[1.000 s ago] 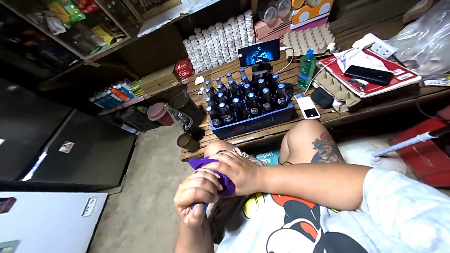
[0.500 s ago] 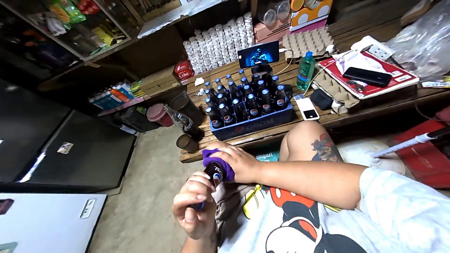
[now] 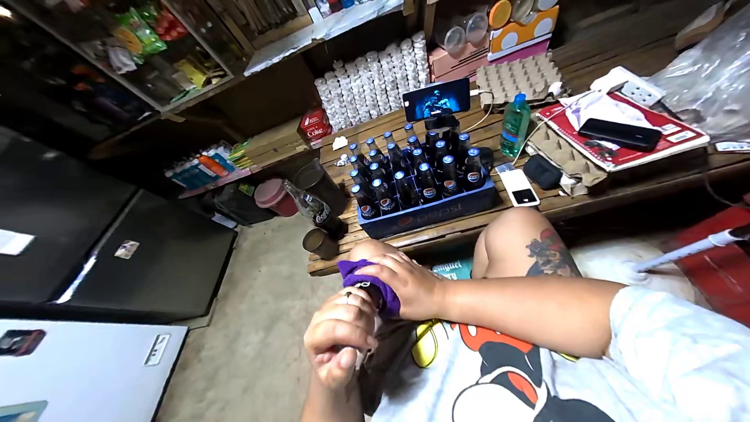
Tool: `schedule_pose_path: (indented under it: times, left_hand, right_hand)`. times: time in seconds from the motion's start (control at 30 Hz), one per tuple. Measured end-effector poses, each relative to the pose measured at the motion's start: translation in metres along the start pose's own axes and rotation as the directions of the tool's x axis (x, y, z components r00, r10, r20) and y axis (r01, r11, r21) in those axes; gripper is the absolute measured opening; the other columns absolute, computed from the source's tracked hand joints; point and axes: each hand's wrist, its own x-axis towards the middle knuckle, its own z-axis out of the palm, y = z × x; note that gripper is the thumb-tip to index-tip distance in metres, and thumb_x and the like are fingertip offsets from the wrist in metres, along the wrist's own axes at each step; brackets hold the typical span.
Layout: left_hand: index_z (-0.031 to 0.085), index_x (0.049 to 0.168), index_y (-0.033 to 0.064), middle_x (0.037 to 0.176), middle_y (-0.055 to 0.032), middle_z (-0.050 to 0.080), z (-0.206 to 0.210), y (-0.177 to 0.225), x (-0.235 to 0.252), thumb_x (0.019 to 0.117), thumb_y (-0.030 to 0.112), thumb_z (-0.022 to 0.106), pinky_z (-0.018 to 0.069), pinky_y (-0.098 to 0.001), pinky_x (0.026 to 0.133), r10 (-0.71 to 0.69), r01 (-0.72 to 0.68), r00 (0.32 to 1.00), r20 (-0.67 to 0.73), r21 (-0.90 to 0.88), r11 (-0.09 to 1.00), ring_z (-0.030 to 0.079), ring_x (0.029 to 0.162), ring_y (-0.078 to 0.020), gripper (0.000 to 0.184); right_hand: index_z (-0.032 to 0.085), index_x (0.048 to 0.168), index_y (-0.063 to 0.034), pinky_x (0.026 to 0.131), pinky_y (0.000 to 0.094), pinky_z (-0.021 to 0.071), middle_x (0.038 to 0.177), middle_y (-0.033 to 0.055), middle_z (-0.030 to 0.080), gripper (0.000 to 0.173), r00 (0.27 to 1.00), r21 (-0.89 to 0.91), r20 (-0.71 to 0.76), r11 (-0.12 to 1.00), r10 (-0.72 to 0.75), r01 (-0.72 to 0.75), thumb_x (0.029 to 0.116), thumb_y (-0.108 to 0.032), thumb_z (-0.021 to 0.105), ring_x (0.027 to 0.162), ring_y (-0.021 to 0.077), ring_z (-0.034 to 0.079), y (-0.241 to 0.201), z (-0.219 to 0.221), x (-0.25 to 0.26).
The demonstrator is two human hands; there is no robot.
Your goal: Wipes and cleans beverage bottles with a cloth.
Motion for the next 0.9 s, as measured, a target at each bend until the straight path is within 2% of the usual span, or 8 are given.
schedule_pose_path:
  times: [0.1, 0.2, 0.67, 0.9]
  left_hand:
    - [0.066, 0.091, 0.0157, 0.078, 0.0049, 0.065, -0.006, -0.004, -0.003, 0.1067, 0.042, 0.048, 0.054, -0.0272, 0.084, 0.015, -0.016, 1.0, -0.016, -0.033, 0.999, 0.064, 0.078, -0.0088, 0.035]
    - [0.066, 0.09, 0.0154, 0.077, 0.0049, 0.064, -0.005, -0.003, -0.005, 0.1067, 0.041, 0.048, 0.054, -0.0264, 0.083, 0.016, -0.016, 1.0, -0.012, -0.019, 1.0, 0.064, 0.077, -0.0083, 0.035]
    - [0.065, 0.09, 0.0144, 0.078, 0.0045, 0.064, -0.003, -0.004, -0.009, 0.1071, 0.04, 0.048, 0.0541, -0.026, 0.084, 0.033, -0.033, 0.999, 0.003, -0.005, 0.999, 0.065, 0.078, -0.0084, 0.035]
    - [0.064, 0.088, 0.0145, 0.074, 0.0042, 0.063, -0.006, -0.004, -0.012, 0.1065, 0.04, 0.049, 0.0543, -0.0263, 0.083, 0.04, -0.041, 0.999, -0.013, -0.046, 0.998, 0.064, 0.075, -0.0088, 0.035]
  right_hand:
    - [0.058, 0.137, -0.0078, 0.106, 0.0552, 0.0481, 0.13, 0.0221, 0.063, 0.075, 0.989, 0.017, -0.092, 0.993, -0.119, 0.121, 0.0686, -0.013, 0.087, 0.125, 0.0395, 0.059, -0.008, 0.002, 0.002]
    - [0.061, 0.131, -0.006, 0.104, 0.0533, 0.0498, 0.127, 0.0222, 0.065, 0.068, 0.973, -0.002, -0.131, 0.982, -0.187, 0.189, 0.0708, -0.021, 0.087, 0.122, 0.0389, 0.061, -0.017, 0.002, 0.004]
    - [0.058, 0.135, -0.0094, 0.102, 0.0556, 0.0494, 0.129, 0.0206, 0.063, 0.073, 0.992, -0.002, -0.015, 0.992, -0.123, 0.123, 0.0706, -0.023, 0.089, 0.124, 0.0384, 0.059, -0.008, 0.0, 0.005]
    - [0.054, 0.142, -0.011, 0.108, 0.0559, 0.0454, 0.135, 0.0191, 0.061, 0.076, 0.997, 0.007, 0.067, 1.0, -0.028, 0.028, 0.0739, -0.021, 0.087, 0.13, 0.0375, 0.056, 0.0, 0.001, 0.004]
